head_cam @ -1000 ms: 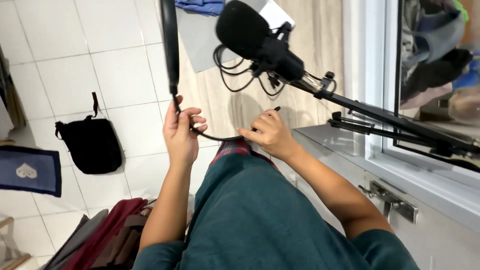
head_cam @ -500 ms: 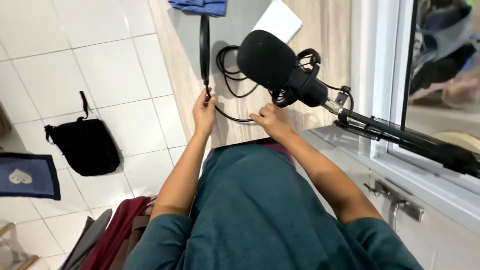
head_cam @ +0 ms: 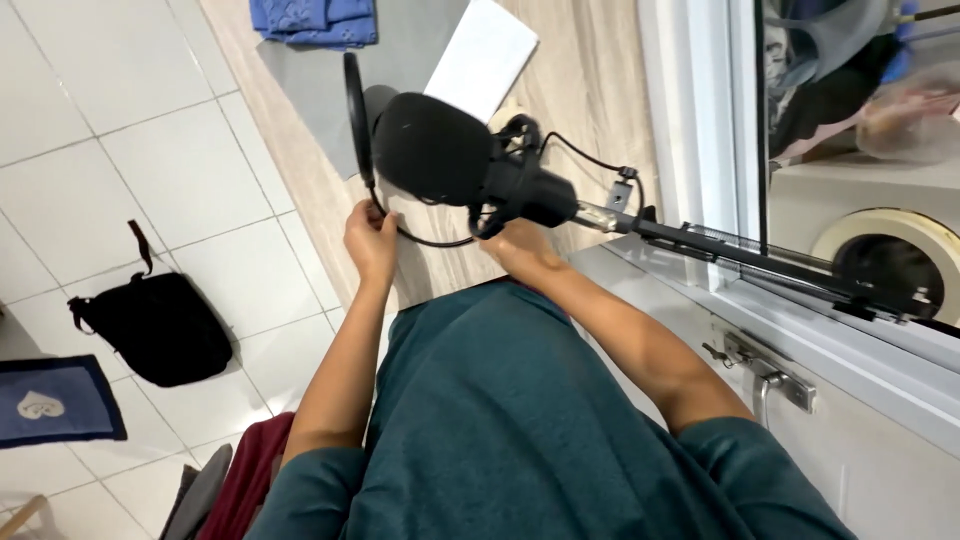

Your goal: Assembling and adjusting a microphone on a boom arm.

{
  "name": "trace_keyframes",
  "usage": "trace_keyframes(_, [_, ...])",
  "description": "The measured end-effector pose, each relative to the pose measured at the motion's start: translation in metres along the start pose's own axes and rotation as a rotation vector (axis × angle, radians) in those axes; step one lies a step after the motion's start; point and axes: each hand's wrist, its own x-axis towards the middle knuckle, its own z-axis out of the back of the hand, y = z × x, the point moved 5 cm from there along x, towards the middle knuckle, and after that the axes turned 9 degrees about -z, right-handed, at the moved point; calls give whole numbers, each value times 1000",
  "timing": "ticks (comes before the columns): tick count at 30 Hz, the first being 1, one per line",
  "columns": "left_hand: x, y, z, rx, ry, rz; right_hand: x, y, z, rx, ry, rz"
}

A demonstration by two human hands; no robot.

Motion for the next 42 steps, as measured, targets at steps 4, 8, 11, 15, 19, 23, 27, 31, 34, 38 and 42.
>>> trace_keyframes(4, [-14, -26, 5, 2, 19, 64, -3, 52, 103, 169, 68, -55])
trace_keyframes(8, [-43, -85, -25, -217, 258, -172, -3, 89, 229, 300, 113, -120])
trace_keyframes(11, [-70, -155, -65, -605, 713, -124, -1, 96, 301, 197, 128, -143])
trace_keyframes(15, [-99, -197, -122, -1144, 1024, 99, 19, 77, 344, -28, 208, -198])
trace_keyframes(19, [-97, -224, -139, -1529, 982, 450, 43, 30, 337, -5, 294, -265])
trace_keyframes(23, [-98, -226, -150, -1698, 829, 621, 53, -26, 300, -5, 490, -497])
trace_keyframes(27, [-103, -219, -160, -1731, 786, 590, 59, -61, 273, -21, 587, -657])
trace_keyframes(31, [-98, -224, -151, -1734, 839, 569, 61, -77, 251, -45, 851, -797])
trace_keyframes(34, [-98, -229, -143, -1825, 832, 618, 57, -84, 238, 79, 886, -832])
trace_keyframes(38, [-93, -234, -138, -1712, 758, 668, 50, -93, 229, 318, 974, -879])
trace_keyframes(42, [-93, -231, -134, -1648, 768, 712, 52, -93, 232, 395, 1064, -812])
